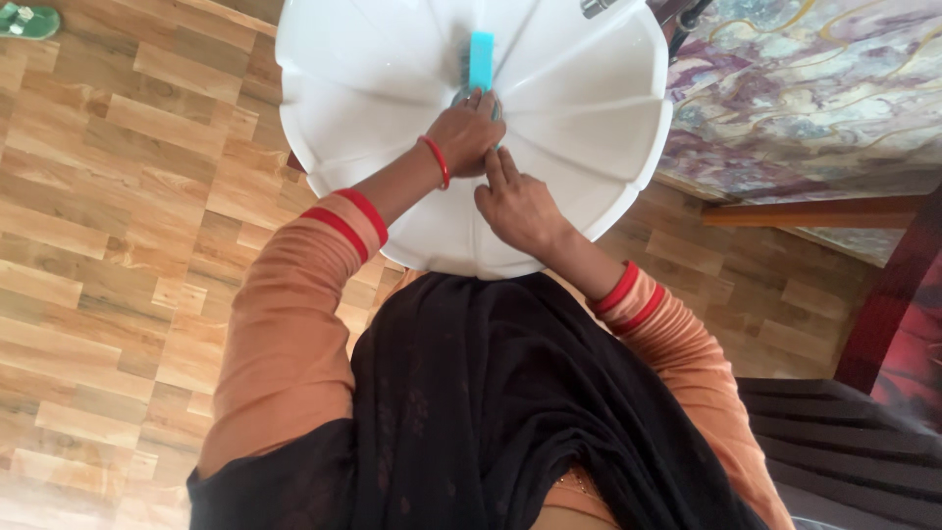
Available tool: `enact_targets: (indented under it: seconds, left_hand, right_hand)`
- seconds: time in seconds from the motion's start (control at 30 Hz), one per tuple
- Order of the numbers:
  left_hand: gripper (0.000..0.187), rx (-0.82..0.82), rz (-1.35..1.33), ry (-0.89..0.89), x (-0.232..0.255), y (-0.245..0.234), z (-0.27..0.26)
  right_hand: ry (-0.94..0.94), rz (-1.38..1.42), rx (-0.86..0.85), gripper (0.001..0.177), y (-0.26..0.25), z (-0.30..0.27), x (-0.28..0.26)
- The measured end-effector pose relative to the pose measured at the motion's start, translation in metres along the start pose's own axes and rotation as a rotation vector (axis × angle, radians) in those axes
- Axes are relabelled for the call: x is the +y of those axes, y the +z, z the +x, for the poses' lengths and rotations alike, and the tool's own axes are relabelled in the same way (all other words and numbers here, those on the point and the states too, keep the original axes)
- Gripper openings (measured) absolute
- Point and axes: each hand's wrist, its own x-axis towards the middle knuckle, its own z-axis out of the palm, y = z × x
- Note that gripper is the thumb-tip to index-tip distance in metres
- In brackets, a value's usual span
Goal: The person cleans the interior of a white sink by scrubbing it with a blue brush.
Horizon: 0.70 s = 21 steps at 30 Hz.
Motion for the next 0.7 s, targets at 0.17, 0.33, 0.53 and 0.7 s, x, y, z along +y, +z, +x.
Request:
enact_targets:
  seconds: [0.17,0.33,0.53,0.7]
  left_hand:
    - [0.022,0.174,0.066,-0.059,-0.036,-0.023,0.034]
    - [0.025,0.010,-0.047,-0.190,-0.021,-0.031,0.017]
    - [0.033,-0.063,0.084,-0.229,-0.005,-0.009,-0.037]
    - [0.025,0.181,0.134,-0.204,-0.051,-0.049,0.001]
  right_hand:
    - [0.039,0.030,0.073,0.010,0.001,0.038,0.035]
    - [0.006,0.045,0.090,0.003,-0.007,0.029,0.035]
    - [-0.106,0.088,0.054,0.010,-0.003,0.009,-0.009]
    - [-0.084,0.050,0.217,0.012,0.009,0.065,0.026]
